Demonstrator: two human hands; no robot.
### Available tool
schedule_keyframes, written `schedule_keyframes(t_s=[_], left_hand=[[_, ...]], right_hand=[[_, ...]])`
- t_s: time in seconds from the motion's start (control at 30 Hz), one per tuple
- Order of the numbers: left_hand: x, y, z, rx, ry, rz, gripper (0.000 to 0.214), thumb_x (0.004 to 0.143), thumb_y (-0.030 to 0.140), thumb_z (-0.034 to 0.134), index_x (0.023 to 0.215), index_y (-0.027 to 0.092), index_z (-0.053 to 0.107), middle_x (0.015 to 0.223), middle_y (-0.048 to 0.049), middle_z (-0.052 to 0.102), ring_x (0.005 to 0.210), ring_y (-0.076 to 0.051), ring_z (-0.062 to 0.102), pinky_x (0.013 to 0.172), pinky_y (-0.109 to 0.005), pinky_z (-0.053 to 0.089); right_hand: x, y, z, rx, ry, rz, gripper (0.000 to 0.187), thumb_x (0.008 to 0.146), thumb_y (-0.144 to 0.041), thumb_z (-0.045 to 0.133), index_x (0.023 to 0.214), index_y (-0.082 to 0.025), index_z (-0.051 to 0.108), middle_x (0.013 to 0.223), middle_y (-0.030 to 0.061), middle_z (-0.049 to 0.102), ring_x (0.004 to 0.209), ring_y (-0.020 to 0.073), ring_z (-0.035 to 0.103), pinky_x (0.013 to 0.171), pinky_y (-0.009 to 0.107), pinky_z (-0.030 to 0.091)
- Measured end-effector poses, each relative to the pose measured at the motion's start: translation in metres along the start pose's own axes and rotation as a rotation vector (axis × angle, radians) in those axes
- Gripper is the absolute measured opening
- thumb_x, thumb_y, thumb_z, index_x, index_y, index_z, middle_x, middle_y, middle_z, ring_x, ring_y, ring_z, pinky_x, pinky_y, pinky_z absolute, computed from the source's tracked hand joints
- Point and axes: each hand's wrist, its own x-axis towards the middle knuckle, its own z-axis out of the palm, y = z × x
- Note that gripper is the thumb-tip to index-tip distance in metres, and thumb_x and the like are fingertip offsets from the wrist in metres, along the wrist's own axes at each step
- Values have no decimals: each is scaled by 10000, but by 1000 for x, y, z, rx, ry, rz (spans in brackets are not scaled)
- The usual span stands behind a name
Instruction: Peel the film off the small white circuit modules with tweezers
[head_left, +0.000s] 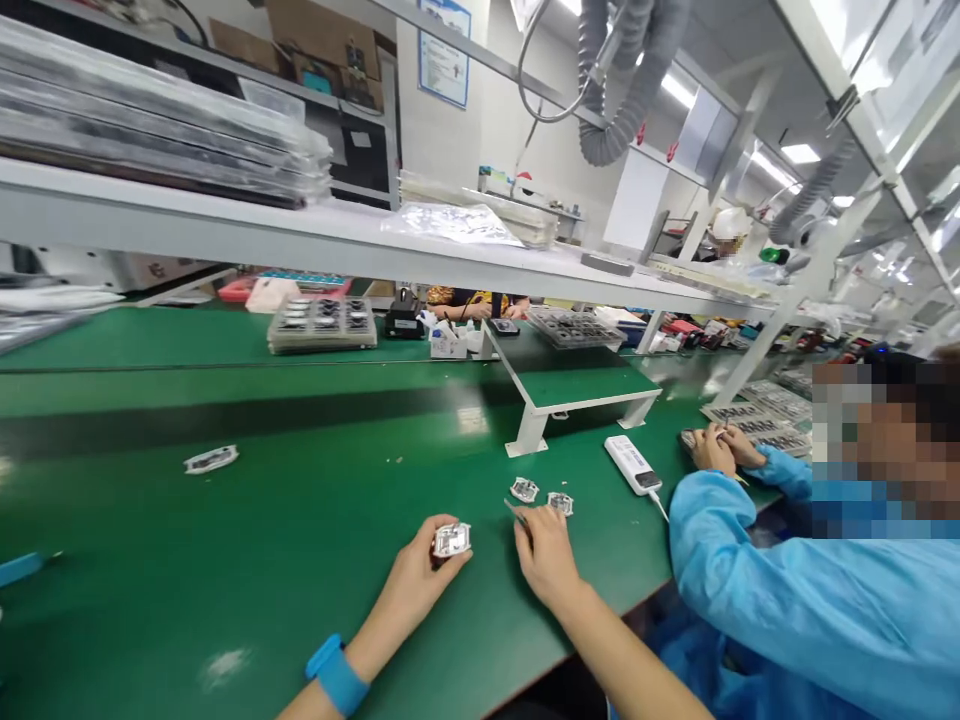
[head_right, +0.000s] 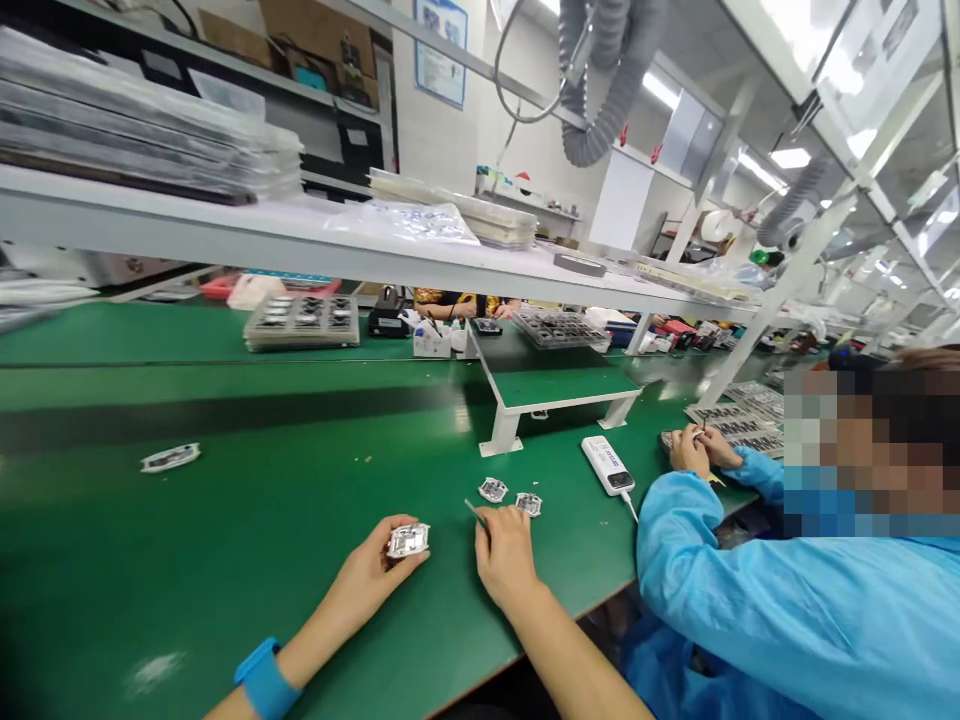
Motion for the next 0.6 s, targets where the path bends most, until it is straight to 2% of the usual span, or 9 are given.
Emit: schedule_keyframes(t_s=[0.13, 0.23, 0.33, 0.43, 0.53, 0.6], left_hand=[[-4, 7, 5, 193, 20, 107, 391, 615, 396, 689, 963, 219, 676, 1123, -51, 606, 1129, -239, 502, 1041, -426, 387], [-6, 6, 7, 298, 58, 126, 408, 646, 379, 670, 1038, 264, 683, 1213, -49, 575, 1200, -271, 452, 1046, -491, 359], [-4, 2, 8, 363, 91, 151, 439, 684, 402, 640, 1103, 271, 658, 1210, -52, 586, 1175, -253, 482, 1005, -467, 408], [3, 3, 10, 414, 105, 190, 403, 711, 450, 613, 1061, 257, 670, 1178, -53, 607, 1138, -237, 515, 974, -434, 441], [7, 4, 6, 457, 97, 219, 404, 745, 470, 569, 1040, 210, 659, 1166, -63, 611, 1130, -215, 527, 1015, -409, 424], [0, 0, -5, 483, 97, 220, 438, 774, 480, 522, 1083, 185, 622, 1208, -66, 585, 1176, -197, 502, 1075, -387, 380]], right_hand=[[-1, -3, 0, -100, 31, 7, 227, 860, -150, 486, 1026, -196, 634, 892, 77, 607, 900, 246, 509, 837, 442, 377], [-2, -4, -1, -118, 59, 4, 216, 840, -132, 526, 1016, -209, 624, 937, 66, 609, 954, 244, 506, 855, 430, 373], [-1, -5, -4, -122, 102, -23, 208, 835, -112, 528, 1003, -202, 613, 946, 58, 616, 969, 232, 513, 866, 416, 373], [5, -7, -7, -153, 140, -98, 159, 852, -105, 509, 950, -176, 613, 896, 58, 624, 931, 216, 528, 841, 391, 380], [9, -6, -11, -162, 107, -94, 137, 881, -131, 489, 929, -154, 615, 883, 70, 626, 931, 212, 528, 847, 387, 366], [8, 0, -16, -154, 34, -90, 138, 895, -180, 498, 951, -147, 620, 921, 82, 629, 980, 220, 516, 872, 391, 352]])
